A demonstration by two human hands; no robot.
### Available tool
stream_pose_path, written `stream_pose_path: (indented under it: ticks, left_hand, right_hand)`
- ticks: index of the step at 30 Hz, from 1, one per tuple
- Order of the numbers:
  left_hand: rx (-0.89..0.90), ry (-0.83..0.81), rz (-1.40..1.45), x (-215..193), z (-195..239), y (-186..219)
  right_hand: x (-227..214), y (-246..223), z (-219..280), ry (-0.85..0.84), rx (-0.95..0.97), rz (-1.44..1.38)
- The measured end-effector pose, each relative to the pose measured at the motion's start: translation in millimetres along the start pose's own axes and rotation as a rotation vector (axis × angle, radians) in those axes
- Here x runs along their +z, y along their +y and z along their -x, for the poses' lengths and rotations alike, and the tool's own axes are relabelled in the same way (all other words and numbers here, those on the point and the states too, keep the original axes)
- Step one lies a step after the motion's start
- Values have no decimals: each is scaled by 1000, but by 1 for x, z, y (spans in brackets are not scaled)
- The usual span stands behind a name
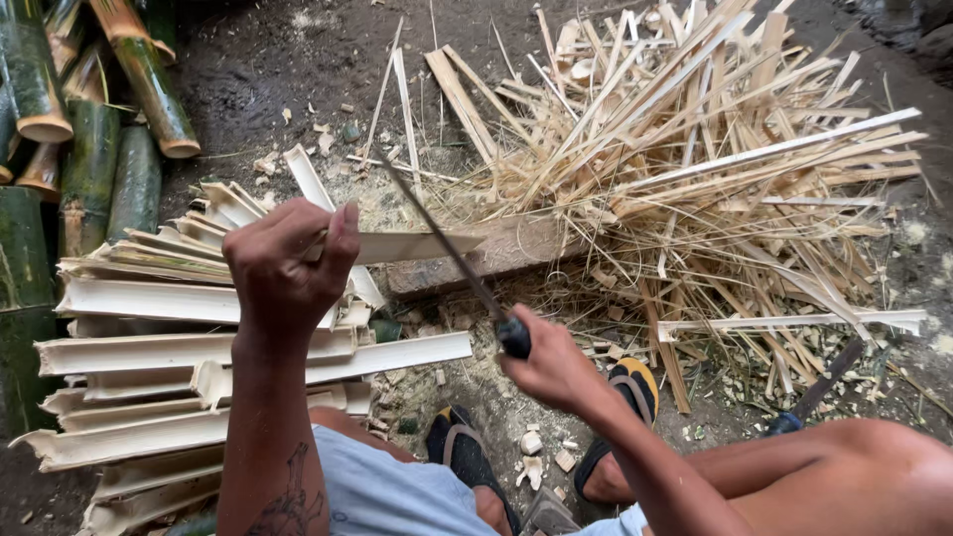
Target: The person splits bamboo poles into thin strips using a machete and a wooden block. They repeatedly position bamboo sections on the block, strike them to split the material, and stack the resulting strips.
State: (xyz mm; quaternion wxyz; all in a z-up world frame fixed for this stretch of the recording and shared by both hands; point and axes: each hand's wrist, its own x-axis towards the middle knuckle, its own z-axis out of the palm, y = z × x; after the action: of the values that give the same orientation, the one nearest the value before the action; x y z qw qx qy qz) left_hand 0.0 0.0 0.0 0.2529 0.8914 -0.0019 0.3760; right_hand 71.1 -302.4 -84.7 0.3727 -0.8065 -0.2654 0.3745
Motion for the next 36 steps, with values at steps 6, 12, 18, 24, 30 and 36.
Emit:
stream_pose_path:
  ticks: [6, 12, 18, 24, 30, 36]
  left_hand:
    - [-98, 86, 28, -5, 9, -20]
    - [-128, 150, 16, -1, 3, -26]
    - [-306, 180, 404, 5, -11, -4]
    - [-228, 274, 511, 43, -6, 23]
    - [-125, 185, 196, 60, 2, 7]
    - [-142, 287, 135, 46, -3, -6]
  right_hand:
    - [54, 91, -84, 43, 107, -27]
    - [44, 179, -131, 86, 265, 133]
    - [56, 178, -108, 161, 321, 65]
    - [38, 88, -46, -1, 337, -148]
    - [25, -21, 20, 62, -98, -113]
    - [16, -43, -4, 70, -105, -79]
